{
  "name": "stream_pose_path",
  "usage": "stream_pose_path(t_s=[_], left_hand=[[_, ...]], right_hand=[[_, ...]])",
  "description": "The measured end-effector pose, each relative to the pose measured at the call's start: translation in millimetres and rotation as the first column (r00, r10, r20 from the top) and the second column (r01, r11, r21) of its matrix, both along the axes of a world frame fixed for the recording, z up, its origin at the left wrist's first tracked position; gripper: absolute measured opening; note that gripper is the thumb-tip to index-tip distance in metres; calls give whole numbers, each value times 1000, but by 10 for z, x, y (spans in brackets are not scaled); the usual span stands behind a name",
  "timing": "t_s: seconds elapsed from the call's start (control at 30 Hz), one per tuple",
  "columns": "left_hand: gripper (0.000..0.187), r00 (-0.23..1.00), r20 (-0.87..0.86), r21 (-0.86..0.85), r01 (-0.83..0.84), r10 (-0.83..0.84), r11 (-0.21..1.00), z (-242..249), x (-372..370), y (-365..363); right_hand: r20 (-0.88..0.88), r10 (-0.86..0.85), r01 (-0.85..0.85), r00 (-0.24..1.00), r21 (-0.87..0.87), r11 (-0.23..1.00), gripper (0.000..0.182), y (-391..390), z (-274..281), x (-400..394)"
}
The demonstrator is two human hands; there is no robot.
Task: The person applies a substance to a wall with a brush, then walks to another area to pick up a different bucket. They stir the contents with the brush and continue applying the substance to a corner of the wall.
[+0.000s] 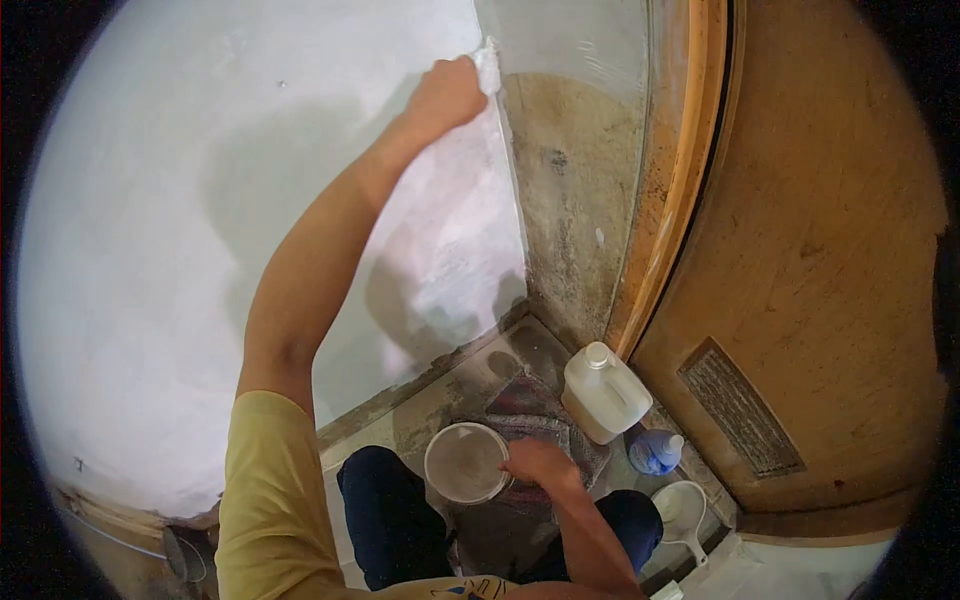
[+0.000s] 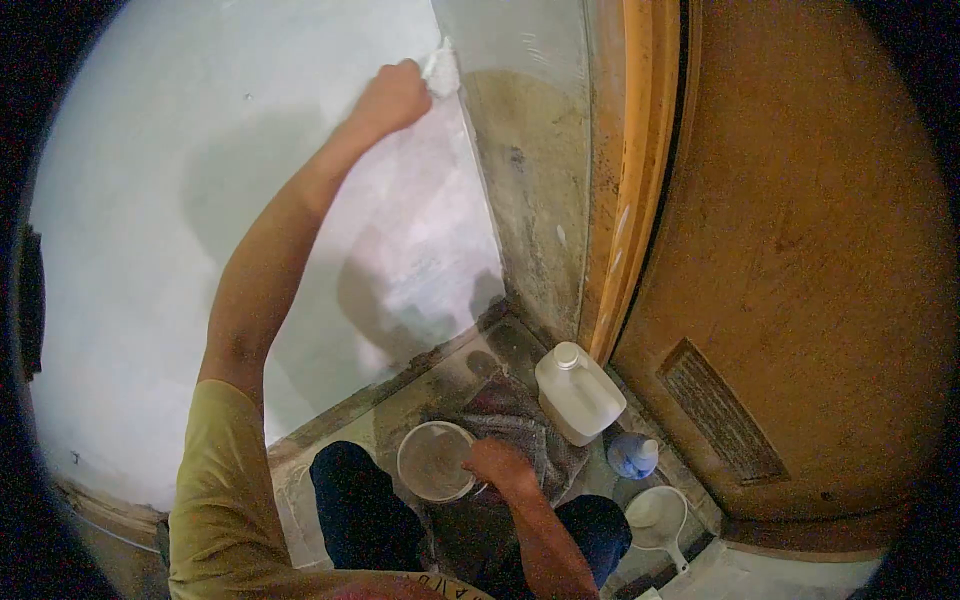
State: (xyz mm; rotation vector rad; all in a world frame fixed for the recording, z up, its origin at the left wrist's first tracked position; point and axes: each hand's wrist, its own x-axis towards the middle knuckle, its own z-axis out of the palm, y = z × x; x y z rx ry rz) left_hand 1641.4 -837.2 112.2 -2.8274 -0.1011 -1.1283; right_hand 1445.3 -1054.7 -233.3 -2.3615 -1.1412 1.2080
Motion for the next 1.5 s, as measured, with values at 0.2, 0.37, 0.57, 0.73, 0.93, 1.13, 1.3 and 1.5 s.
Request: stream_pose_path(t_s=[0.2,0.37,0.57,0.73,0.93,1.13,1.3,1.5], left_hand=[[21,990,-130,35,61,-56,998,-114,-374,-88],[19,997,-78,32,-6,9,999,34,-196,72],[20,996,-78,68,54,-49,996,146,-210,-197],[22,982,-102,87,169,-160,982,220,-651,-789],[25,920,-211,126,362,-331,924,245,-1200,-1229],[28,911,-226,109,376,-345,920,225,-1309,-1029],[28,980,-200,23,-7,11,1000,306,-703,-381],[24,991,-124,-72,-67,58,995,309,-232,-267]], right_hand=[[15,-82,80,997,108,991,42,-22,-91,-29],[71,-10,3,997,101,995,44,-88,-150,-18],[109,-15,6,994,86,996,43,-192,-39,-49],[135,-14,-2,991,118,993,42,-80,-225,-89],[34,28,-31,999,84,996,44,8,-27,-161],[64,-39,29,997,157,987,42,-16,-523,-142],[58,-47,42,997,82,996,43,-68,-49,-148],[98,43,-49,994,65,997,44,-24,28,-142]])
